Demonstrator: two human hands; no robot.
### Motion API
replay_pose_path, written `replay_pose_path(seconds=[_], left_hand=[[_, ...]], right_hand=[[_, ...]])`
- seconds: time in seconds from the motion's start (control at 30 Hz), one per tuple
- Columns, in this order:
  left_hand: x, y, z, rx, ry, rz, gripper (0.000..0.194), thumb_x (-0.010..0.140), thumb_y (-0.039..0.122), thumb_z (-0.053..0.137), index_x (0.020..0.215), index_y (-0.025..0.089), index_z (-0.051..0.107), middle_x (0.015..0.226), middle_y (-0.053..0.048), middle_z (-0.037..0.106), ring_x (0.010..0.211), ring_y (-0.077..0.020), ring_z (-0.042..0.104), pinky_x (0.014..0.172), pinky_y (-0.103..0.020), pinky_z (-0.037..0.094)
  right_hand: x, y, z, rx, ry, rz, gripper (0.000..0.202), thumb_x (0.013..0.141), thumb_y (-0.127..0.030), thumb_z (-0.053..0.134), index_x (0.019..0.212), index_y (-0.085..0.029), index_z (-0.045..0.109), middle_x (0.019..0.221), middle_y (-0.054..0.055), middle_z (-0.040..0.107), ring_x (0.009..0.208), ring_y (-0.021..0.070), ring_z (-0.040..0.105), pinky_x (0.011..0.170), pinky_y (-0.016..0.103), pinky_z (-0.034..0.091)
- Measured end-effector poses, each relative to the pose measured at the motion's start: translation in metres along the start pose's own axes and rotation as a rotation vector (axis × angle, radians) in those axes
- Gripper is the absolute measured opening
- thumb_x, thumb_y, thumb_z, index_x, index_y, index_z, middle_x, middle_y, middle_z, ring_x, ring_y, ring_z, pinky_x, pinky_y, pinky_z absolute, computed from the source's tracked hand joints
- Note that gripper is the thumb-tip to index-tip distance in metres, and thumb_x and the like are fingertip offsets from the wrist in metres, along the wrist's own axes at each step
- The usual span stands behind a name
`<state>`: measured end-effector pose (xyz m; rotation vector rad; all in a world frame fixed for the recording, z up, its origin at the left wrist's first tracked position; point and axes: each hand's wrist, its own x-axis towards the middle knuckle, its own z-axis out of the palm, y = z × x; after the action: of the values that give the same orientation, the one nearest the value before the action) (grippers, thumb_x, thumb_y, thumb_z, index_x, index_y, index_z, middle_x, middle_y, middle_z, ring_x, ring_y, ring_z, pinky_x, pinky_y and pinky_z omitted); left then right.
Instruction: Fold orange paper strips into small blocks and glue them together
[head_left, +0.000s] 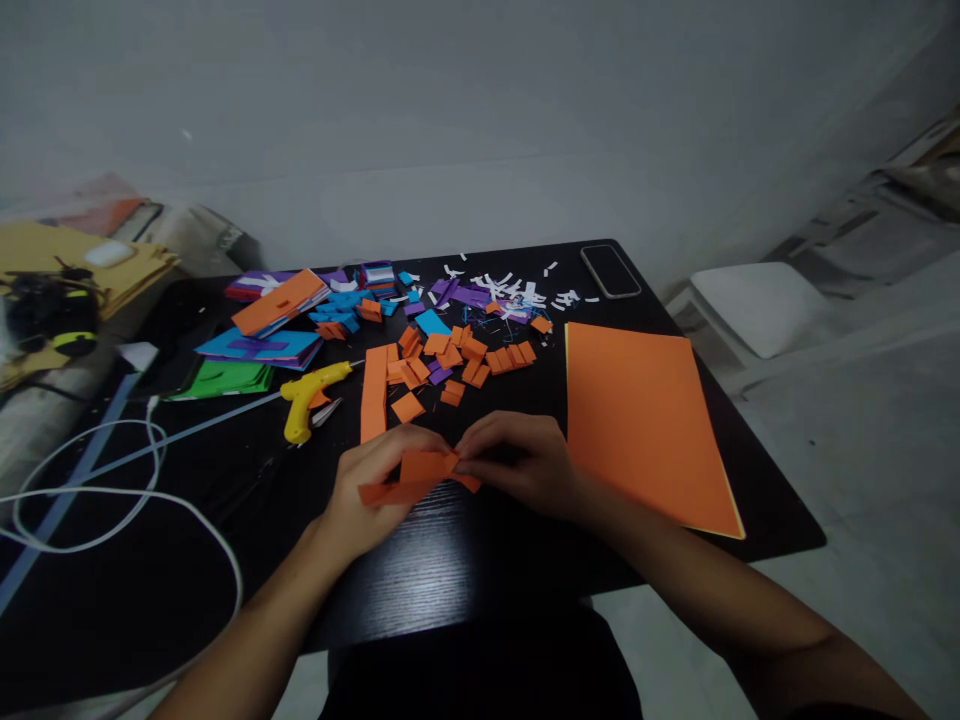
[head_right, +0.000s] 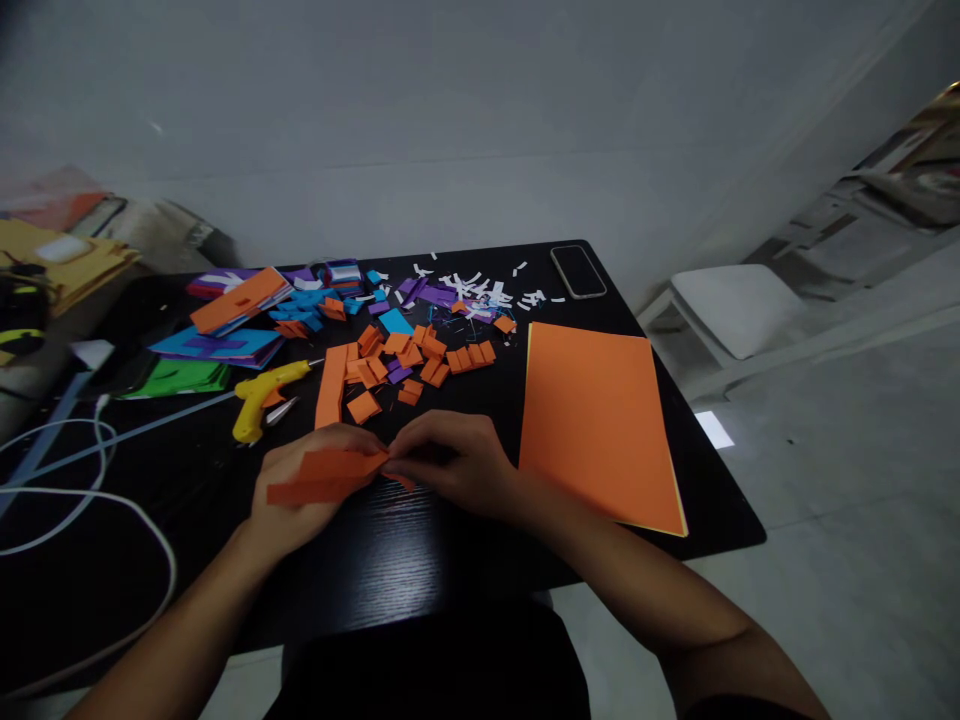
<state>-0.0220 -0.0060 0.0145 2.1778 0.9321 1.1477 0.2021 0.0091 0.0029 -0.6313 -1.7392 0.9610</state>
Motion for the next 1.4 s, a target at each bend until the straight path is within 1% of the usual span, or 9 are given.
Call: replay_pose_path(seconds=[0.2, 0.33, 0.37, 0.5, 0.6, 0.73, 0.9, 1.1, 1.4], left_hand=[[0.002, -0.001, -0.002, 0.023, -0.043, -0.028, 0.017, 0.091, 0.011, 0.064, 0.105, 0.019, 0.067, 0.095, -0.005, 0.076, 0.084, -0.0167, 0.075, 0.073, -0.025, 0.059], [0.004, -0.001, -0.004, -0.009, -0.109, -0.119, 0.026, 0.087, 0.011, 0.065, 0.111, 0.020, 0.061, 0.094, -0.003, 0.075, 0.080, -0.0162, 0.074, 0.069, -0.024, 0.057], [0.005, -0.001, -0.004, -0.026, -0.112, -0.147, 0.026, 0.087, 0.012, 0.065, 0.111, 0.020, 0.059, 0.093, -0.003, 0.074, 0.078, -0.0158, 0.073, 0.067, -0.023, 0.056], [0.007, 0.002, -0.004, -0.107, -0.136, -0.210, 0.028, 0.086, 0.016, 0.069, 0.109, 0.021, 0.055, 0.086, 0.000, 0.072, 0.072, -0.0139, 0.071, 0.064, -0.021, 0.054], [0.007, 0.003, -0.003, -0.145, -0.160, -0.218, 0.031, 0.086, 0.018, 0.072, 0.111, 0.022, 0.054, 0.087, 0.000, 0.074, 0.074, -0.0132, 0.072, 0.065, -0.021, 0.054], [0.006, 0.003, -0.001, -0.174, -0.166, -0.233, 0.030, 0.089, 0.019, 0.073, 0.114, 0.022, 0.056, 0.089, 0.000, 0.074, 0.079, -0.0130, 0.073, 0.070, -0.021, 0.056], [0.008, 0.006, -0.001, -0.111, -0.155, -0.204, 0.013, 0.092, 0.021, 0.073, 0.104, 0.020, 0.068, 0.090, -0.002, 0.076, 0.077, -0.0119, 0.071, 0.071, -0.020, 0.056], [0.013, 0.010, -0.004, -0.112, -0.147, -0.183, 0.005, 0.091, 0.019, 0.073, 0.096, 0.018, 0.074, 0.084, -0.003, 0.077, 0.071, -0.0128, 0.072, 0.067, -0.021, 0.057], [0.014, 0.009, -0.002, -0.173, -0.101, -0.284, 0.012, 0.089, 0.029, 0.077, 0.090, 0.017, 0.077, 0.078, -0.004, 0.079, 0.064, -0.0130, 0.070, 0.059, -0.020, 0.056]], right_hand=[[-0.001, 0.000, -0.003, -0.034, -0.062, 0.102, 0.014, 0.086, -0.027, 0.081, 0.090, -0.017, 0.072, 0.087, 0.004, 0.075, 0.076, 0.0145, 0.072, 0.070, 0.024, 0.059], [0.000, 0.002, -0.007, -0.009, -0.164, 0.163, 0.031, 0.087, -0.027, 0.081, 0.115, -0.020, 0.070, 0.089, 0.002, 0.073, 0.075, 0.0127, 0.070, 0.069, 0.022, 0.057], [0.001, 0.002, -0.008, -0.004, -0.201, 0.170, 0.032, 0.088, -0.026, 0.080, 0.117, -0.020, 0.069, 0.089, 0.002, 0.073, 0.076, 0.0129, 0.070, 0.070, 0.023, 0.057], [0.005, 0.002, -0.012, -0.023, -0.322, 0.170, 0.018, 0.088, -0.024, 0.078, 0.104, -0.018, 0.072, 0.094, 0.004, 0.074, 0.081, 0.0148, 0.070, 0.072, 0.024, 0.057], [0.004, 0.002, -0.011, -0.032, -0.353, 0.185, 0.018, 0.088, -0.020, 0.077, 0.105, -0.017, 0.072, 0.095, 0.004, 0.074, 0.081, 0.0144, 0.070, 0.072, 0.023, 0.056], [0.001, 0.003, -0.009, -0.029, -0.314, 0.206, 0.014, 0.089, -0.018, 0.074, 0.104, -0.018, 0.071, 0.092, 0.004, 0.075, 0.080, 0.0145, 0.071, 0.072, 0.023, 0.055], [-0.001, 0.003, -0.009, -0.113, -0.242, 0.110, 0.010, 0.088, -0.016, 0.073, 0.097, -0.018, 0.070, 0.089, 0.004, 0.076, 0.077, 0.0141, 0.072, 0.069, 0.022, 0.054], [-0.002, 0.001, -0.008, -0.231, -0.198, 0.014, 0.009, 0.089, -0.014, 0.069, 0.095, -0.019, 0.070, 0.082, 0.002, 0.075, 0.069, 0.0127, 0.070, 0.064, 0.020, 0.053], [-0.004, 0.002, -0.008, -0.251, -0.146, 0.002, 0.007, 0.089, -0.018, 0.073, 0.095, -0.020, 0.071, 0.084, 0.003, 0.078, 0.071, 0.0132, 0.073, 0.066, 0.020, 0.056]])
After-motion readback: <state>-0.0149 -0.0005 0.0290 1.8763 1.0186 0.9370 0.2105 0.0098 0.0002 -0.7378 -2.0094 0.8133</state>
